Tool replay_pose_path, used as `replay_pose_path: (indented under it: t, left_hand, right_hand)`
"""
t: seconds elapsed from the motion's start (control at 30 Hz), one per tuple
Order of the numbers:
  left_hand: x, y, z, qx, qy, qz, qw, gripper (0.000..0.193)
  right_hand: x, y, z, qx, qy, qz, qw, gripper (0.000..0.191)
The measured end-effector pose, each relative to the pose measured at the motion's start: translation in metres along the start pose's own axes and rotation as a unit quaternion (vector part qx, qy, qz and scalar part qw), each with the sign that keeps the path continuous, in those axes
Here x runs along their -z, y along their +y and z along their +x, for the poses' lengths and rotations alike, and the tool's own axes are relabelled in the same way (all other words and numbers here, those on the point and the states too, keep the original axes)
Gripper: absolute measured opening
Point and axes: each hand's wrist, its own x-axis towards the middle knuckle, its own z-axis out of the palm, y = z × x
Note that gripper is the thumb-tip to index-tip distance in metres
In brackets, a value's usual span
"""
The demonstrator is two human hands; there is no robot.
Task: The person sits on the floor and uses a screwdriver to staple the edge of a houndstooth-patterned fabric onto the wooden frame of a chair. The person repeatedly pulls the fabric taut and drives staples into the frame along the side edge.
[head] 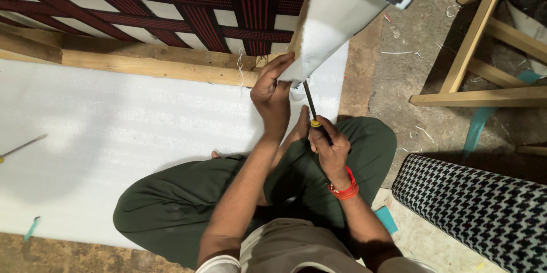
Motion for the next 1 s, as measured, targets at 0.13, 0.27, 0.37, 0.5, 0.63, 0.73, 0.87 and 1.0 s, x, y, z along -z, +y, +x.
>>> replay_pose_path:
  t: [0.13, 0.27, 0.37, 0.5, 0.63, 0.73, 0.87, 1.0]
  left_hand:
    - [0.0, -0.002, -0.002, -0.025, 0.002, 0.019, 1.0, 0.034]
    - [-0.001, -0.007, -0.003, -0.008, 0.012, -0.006, 1.0, 0.031]
    - [-0.001, -0.01, -0.004, -0.006, 0.015, -0.017, 1.0, 0.029]
    - [0.002, -0.011, -0.005, 0.008, 0.013, -0.008, 1.0, 0.029]
    - [0.002, -0.011, -0.005, 0.008, 0.018, -0.026, 0.999, 0.026]
    - [-0.001, -0.01, -0.006, 0.036, 0.029, -0.043, 0.998, 0.027]
    - [-0.003, -0.006, -0.006, 0.02, 0.021, -0.063, 0.998, 0.028]
    - [0.004, 0.001, -0.005, 0.025, -0.002, -0.016, 1.0, 0.031]
  right_hand:
    - [-0.003, 0.001, -0.001, -0.025, 0.035, -0.02, 0.999, 0.036]
    - [0.003, 0.008, 0.004, -0.11, 0.004, 0.06, 0.992, 0.034]
    - [0.006, 0.014, 0.009, -0.197, -0.013, 0.211, 0.957, 0.03]
    - [0.004, 0.022, 0.016, -0.197, -0.013, 0.122, 0.973, 0.035]
    - [0.002, 0.032, 0.022, -0.171, 0.023, -0.112, 0.979, 0.025]
    - [0.004, 0.038, 0.02, -0.25, -0.042, 0.03, 0.967, 0.041]
    - [-0.002, 0.043, 0.017, -0.347, -0.034, 0.308, 0.885, 0.03]
    - [-0.009, 0.04, 0.022, -0.217, -0.017, 0.037, 0.975, 0.032]
